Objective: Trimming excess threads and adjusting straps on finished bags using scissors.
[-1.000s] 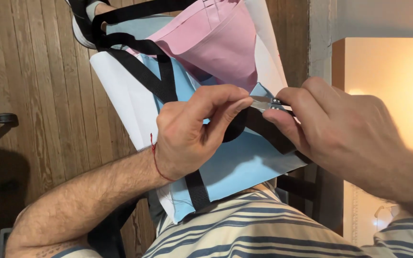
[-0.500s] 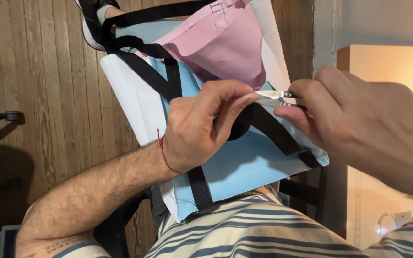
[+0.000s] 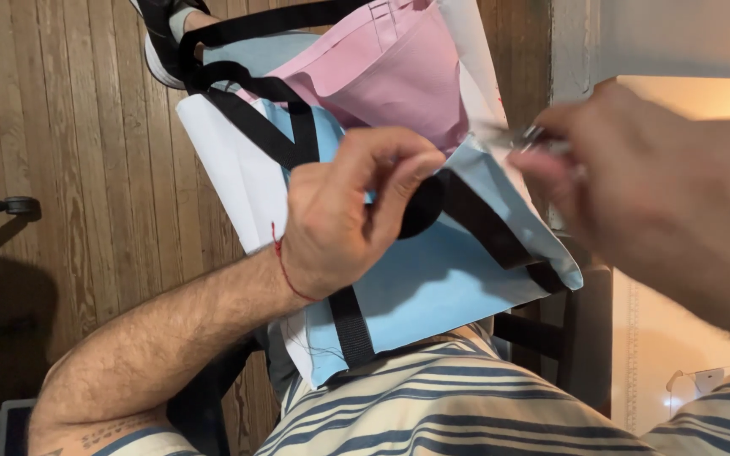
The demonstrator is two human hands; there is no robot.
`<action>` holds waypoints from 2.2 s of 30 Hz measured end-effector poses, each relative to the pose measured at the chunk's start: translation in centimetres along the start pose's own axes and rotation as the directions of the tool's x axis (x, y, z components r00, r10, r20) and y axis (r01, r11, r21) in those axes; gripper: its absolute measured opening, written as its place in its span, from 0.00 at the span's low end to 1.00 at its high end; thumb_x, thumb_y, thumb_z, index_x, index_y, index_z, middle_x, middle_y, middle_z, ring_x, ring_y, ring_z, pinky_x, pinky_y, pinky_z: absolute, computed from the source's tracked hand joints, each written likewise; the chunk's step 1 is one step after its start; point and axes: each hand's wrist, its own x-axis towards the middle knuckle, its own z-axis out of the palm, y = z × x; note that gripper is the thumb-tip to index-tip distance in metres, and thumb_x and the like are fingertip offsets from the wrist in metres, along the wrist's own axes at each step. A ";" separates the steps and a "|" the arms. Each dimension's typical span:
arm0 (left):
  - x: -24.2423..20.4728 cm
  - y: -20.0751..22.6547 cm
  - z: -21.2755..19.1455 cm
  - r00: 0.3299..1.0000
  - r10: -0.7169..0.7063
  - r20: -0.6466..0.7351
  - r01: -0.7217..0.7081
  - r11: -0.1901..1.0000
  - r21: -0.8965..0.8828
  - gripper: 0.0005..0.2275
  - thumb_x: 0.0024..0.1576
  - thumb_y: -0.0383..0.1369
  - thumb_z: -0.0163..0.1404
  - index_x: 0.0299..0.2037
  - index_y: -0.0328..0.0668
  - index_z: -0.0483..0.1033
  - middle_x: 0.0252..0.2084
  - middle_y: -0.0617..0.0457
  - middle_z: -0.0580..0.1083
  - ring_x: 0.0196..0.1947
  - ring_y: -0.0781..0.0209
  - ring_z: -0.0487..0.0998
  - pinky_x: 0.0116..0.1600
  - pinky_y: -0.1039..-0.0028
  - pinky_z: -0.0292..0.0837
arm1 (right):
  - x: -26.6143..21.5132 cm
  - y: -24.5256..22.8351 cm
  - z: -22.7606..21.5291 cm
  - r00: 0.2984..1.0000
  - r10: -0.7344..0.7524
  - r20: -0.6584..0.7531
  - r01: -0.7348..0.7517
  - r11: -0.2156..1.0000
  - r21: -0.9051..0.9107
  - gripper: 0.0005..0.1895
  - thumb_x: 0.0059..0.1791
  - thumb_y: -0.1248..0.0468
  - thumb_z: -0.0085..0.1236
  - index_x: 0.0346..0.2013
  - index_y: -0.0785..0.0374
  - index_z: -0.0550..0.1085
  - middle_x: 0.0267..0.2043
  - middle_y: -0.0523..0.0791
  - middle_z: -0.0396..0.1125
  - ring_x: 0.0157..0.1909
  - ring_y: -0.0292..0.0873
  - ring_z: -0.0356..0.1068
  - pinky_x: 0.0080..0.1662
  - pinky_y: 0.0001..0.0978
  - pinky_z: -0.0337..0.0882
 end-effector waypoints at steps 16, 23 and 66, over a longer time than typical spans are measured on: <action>5.1 0.8 -2.0 0.991 0.017 0.133 -0.074 0.897 0.436 0.35 0.49 0.49 0.70 0.58 0.31 0.69 0.39 0.52 0.74 0.42 0.51 0.75 0.50 0.58 0.67 | 1.0 5.7 8.0 0.963 0.236 0.132 -0.221 0.410 0.885 0.19 0.50 0.71 0.62 0.57 0.68 0.73 0.28 0.36 0.61 0.31 0.24 0.59 0.34 0.17 0.60; 2.7 1.4 1.4 0.863 0.370 0.344 -0.504 0.582 0.639 0.16 0.62 0.30 0.58 0.57 0.26 0.74 0.41 0.49 0.75 0.44 0.54 0.77 0.46 0.66 0.69 | -0.5 6.2 13.7 0.927 0.368 0.072 -0.154 0.199 0.968 0.05 0.57 0.67 0.61 0.44 0.65 0.74 0.29 0.31 0.58 0.31 0.23 0.51 0.33 0.18 0.50; 8.2 -2.3 -0.5 0.969 0.099 0.226 -0.191 0.882 0.430 0.15 0.56 0.36 0.68 0.45 0.36 0.80 0.46 0.50 0.76 0.48 0.52 0.73 0.52 0.64 0.71 | 2.1 7.1 18.6 0.918 0.287 0.274 -0.114 -0.471 0.875 0.08 0.58 0.60 0.57 0.42 0.62 0.74 0.36 0.35 0.67 0.39 0.26 0.64 0.43 0.20 0.63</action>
